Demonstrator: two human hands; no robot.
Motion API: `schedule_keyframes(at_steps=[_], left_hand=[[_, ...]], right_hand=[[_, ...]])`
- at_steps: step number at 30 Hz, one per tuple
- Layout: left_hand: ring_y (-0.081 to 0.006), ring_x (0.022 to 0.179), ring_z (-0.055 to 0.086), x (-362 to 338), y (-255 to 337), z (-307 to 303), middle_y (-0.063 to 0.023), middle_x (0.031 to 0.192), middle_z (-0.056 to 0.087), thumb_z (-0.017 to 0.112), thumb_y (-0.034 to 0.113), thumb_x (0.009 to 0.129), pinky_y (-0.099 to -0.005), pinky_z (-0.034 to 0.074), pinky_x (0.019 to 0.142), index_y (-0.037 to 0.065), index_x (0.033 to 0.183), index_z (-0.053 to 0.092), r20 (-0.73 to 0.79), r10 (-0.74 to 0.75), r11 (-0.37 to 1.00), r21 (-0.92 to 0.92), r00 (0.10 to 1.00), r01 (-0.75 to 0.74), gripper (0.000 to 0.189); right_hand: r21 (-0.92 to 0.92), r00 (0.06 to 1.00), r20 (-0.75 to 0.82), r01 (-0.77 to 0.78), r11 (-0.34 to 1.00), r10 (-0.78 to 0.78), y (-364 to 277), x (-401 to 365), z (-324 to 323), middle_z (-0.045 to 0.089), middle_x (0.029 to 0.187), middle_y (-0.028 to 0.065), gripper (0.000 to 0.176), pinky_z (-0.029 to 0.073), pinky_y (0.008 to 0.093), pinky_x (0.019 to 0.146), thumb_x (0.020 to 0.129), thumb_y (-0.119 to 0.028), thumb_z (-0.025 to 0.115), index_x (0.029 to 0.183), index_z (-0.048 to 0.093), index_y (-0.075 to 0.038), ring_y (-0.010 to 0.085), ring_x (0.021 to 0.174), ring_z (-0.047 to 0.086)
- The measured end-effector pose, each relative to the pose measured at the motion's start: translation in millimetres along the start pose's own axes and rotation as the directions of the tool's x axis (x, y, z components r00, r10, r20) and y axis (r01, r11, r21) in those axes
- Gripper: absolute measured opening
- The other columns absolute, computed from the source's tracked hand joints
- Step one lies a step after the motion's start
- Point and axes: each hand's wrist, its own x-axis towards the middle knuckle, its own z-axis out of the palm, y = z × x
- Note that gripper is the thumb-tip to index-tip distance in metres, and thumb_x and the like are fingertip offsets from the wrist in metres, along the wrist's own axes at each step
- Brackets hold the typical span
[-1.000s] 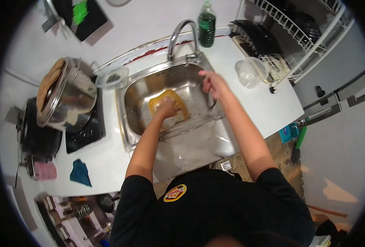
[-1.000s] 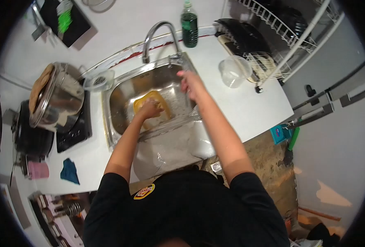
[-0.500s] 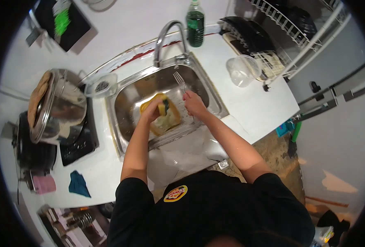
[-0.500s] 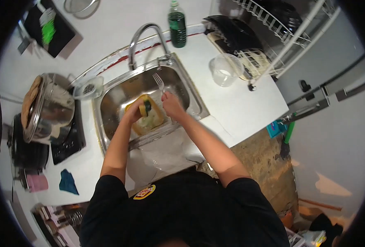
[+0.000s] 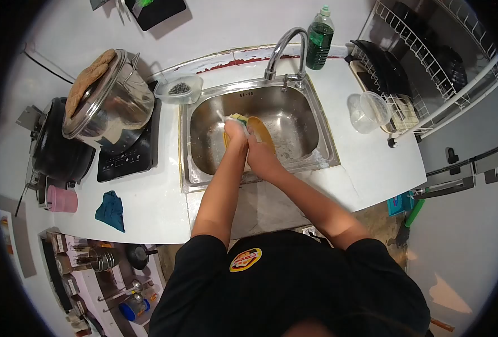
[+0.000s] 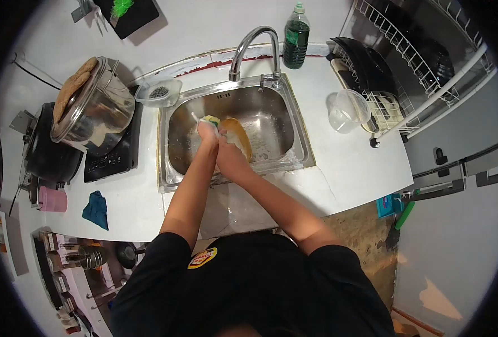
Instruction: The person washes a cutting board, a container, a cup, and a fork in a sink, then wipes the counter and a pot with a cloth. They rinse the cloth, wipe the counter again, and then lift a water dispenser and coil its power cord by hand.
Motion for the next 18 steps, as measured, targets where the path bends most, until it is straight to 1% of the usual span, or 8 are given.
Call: schedule_keyframes(at_steps=[4, 5, 7, 9, 11, 12, 14, 18], left_hand=[[-0.0281, 0.069, 0.06, 10, -15, 15, -0.0121, 0.079, 0.063, 0.04, 0.037, 0.085, -0.0409, 0.047, 0.062, 0.006, 0.084, 0.062, -0.104, 0.197, 0.969, 0.173, 0.975, -0.178, 0.038], [-0.0287, 0.074, 0.061, 8, -9, 13, -0.0134, 0.084, 0.064, 0.041, 0.038, 0.084, -0.0401, 0.047, 0.068, 0.006, 0.087, 0.063, 0.034, 0.256, 0.824, 0.515, 0.966, -0.236, 0.039], [-0.0299, 0.085, 0.062, 4, 13, -4, -0.016, 0.095, 0.066, 0.045, 0.04, 0.082, -0.0386, 0.046, 0.079, 0.006, 0.092, 0.066, 0.344, 0.201, 0.203, 0.901, 0.917, -0.383, 0.042], [-0.0322, 0.096, 0.06, 22, 16, -33, -0.0178, 0.104, 0.064, 0.055, 0.042, 0.077, -0.0401, 0.045, 0.086, 0.009, 0.092, 0.069, 0.545, 0.135, 0.071, 0.827, 0.827, -0.557, 0.039], [-0.0368, 0.115, 0.047, 12, 33, -49, -0.0174, 0.123, 0.054, 0.064, 0.05, 0.073, -0.0379, 0.042, 0.094, 0.009, 0.122, 0.053, 0.414, 0.235, -0.41, 0.863, 0.88, -0.297, 0.065], [-0.0347, 0.11, 0.052, 38, 26, -75, -0.0188, 0.114, 0.058, 0.065, 0.045, 0.076, -0.0419, 0.04, 0.096, 0.003, 0.125, 0.048, 0.389, 0.231, -0.492, 0.837, 0.892, -0.238, 0.067], [-0.0335, 0.106, 0.053, 60, 25, -102, -0.0185, 0.112, 0.058, 0.063, 0.042, 0.077, -0.0401, 0.041, 0.093, 0.002, 0.123, 0.049, 0.291, 0.053, -0.576, 0.79, 0.955, -0.209, 0.063], [-0.0312, 0.099, 0.056, 79, 38, -118, -0.018, 0.106, 0.06, 0.06, 0.036, 0.079, -0.0365, 0.044, 0.087, 0.0, 0.119, 0.049, 0.231, -0.105, -0.629, 0.738, 0.967, -0.245, 0.056]], right_hand=[[-0.088, 1.0, -0.004, 0.027, 0.996, -0.028, 23, -2, -11, 0.06, 0.082, 0.0307, 0.025, 0.045, 0.0507, 0.076, 0.084, -0.007, 0.042, 0.104, 0.049, 0.006, 0.0453, 0.081, 0.059], [-0.134, 0.998, 0.062, 0.019, 0.991, -0.011, 25, -4, -25, 0.061, 0.083, 0.0283, 0.023, 0.047, 0.0483, 0.074, 0.082, -0.007, 0.045, 0.1, 0.054, 0.005, 0.0431, 0.081, 0.06], [-0.223, 0.983, 0.178, -0.003, 0.975, 0.044, 28, -11, -64, 0.064, 0.084, 0.0233, 0.02, 0.05, 0.0433, 0.072, 0.079, -0.007, 0.049, 0.091, 0.063, 0.002, 0.0388, 0.08, 0.063], [-0.38, 0.907, 0.396, 0.302, 0.874, -0.141, 20, -11, -102, 0.064, 0.081, 0.0224, 0.019, 0.05, 0.0438, 0.07, 0.078, -0.009, 0.05, 0.088, 0.064, 0.001, 0.037, 0.078, 0.063], [-0.413, 0.858, 0.465, 0.429, 0.803, -0.22, 1, -19, -135, 0.064, 0.077, 0.0191, 0.017, 0.051, 0.0425, 0.067, 0.076, -0.012, 0.052, 0.08, 0.065, -0.001, 0.0331, 0.075, 0.064], [-0.399, 0.87, 0.427, 0.424, 0.813, -0.244, -23, -19, -145, 0.065, 0.075, 0.0164, 0.016, 0.052, 0.0409, 0.064, 0.075, -0.014, 0.055, 0.075, 0.067, -0.003, 0.0302, 0.073, 0.065], [-0.559, 0.789, 0.478, 0.613, 0.558, -0.388, -74, -11, -145, 0.066, 0.072, 0.0107, 0.012, 0.051, 0.0407, 0.059, 0.069, -0.018, 0.062, 0.073, 0.071, -0.01, 0.0274, 0.069, 0.065], [-0.526, 0.742, 0.395, 0.666, 0.53, -0.542, -135, 41, -67, 0.066, 0.073, 0.0114, 0.014, 0.051, 0.0413, 0.059, 0.071, -0.019, 0.061, 0.076, 0.07, -0.01, 0.0281, 0.069, 0.065]])
